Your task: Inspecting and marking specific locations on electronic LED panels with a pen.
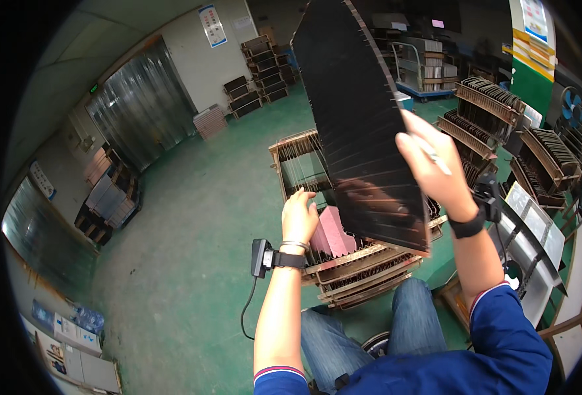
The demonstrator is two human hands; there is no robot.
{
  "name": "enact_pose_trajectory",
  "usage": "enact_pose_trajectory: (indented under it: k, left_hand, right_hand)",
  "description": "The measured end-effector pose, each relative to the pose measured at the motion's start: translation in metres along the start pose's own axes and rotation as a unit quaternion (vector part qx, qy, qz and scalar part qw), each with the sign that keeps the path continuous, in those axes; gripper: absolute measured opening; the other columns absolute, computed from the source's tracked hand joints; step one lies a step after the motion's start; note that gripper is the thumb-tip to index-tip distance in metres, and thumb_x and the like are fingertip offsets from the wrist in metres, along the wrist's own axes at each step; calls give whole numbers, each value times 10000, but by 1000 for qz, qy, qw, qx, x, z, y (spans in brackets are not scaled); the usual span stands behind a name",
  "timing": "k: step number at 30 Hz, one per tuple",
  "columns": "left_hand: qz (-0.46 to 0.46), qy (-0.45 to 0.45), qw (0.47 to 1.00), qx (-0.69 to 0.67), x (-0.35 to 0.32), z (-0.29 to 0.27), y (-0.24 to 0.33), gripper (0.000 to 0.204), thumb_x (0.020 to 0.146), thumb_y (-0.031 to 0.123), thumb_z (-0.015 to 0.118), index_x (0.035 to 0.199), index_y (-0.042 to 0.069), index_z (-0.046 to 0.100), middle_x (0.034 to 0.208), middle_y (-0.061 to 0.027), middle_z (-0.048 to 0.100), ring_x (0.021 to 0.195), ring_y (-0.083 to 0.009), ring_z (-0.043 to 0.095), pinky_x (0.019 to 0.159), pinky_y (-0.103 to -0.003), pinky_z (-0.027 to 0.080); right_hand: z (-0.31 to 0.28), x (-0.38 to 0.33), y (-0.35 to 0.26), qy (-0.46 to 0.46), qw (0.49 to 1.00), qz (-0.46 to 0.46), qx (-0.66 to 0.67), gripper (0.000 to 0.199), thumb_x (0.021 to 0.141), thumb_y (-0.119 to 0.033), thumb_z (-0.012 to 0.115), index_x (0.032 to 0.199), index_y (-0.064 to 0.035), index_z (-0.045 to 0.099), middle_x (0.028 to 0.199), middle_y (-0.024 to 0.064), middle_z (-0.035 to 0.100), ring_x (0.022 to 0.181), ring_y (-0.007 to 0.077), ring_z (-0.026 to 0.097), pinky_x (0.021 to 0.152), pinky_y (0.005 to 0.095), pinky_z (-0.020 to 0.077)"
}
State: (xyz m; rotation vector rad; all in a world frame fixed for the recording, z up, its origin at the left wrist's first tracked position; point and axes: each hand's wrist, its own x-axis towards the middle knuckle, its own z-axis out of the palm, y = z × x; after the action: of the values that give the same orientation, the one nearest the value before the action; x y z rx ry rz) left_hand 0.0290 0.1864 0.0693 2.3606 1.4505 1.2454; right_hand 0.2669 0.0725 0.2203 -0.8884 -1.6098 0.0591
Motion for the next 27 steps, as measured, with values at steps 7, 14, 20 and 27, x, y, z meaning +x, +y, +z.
enact_pose_trajectory:
  k: [7,14,20,27]
  left_hand:
    - [-10,-74,997,18,-6,21,-16,243,818,59,550,1048,25,621,1212,-222,549,1162,-362,494,1002,-394,390]
    - [14,-57,998,39,-12,24,-18,289,796,4,533,1068,42,624,1230,-213,541,1131,-364,508,1001,-402,392]
    - [50,-25,997,50,-13,27,-18,361,777,-3,471,1133,-47,508,1097,-218,569,1038,-365,524,947,-421,404]
    - [45,-36,995,83,-15,30,-20,172,778,62,521,897,-29,603,1176,-239,550,1115,-373,503,984,-442,378]
  right_hand:
    - [51,21,22,-69,996,-35,-32,303,812,-44,482,1098,34,545,727,250,568,654,379,570,623,389,478]
    - [74,52,34,-186,964,158,-100,394,832,-106,496,1217,-51,555,655,177,599,492,206,577,527,324,483]
    - [91,67,69,-247,944,212,-59,284,832,-112,449,989,79,589,535,116,578,399,153,537,419,282,448]
    - [108,67,88,-281,926,245,-63,316,822,-111,477,1050,68,600,546,114,575,411,162,540,417,282,445]
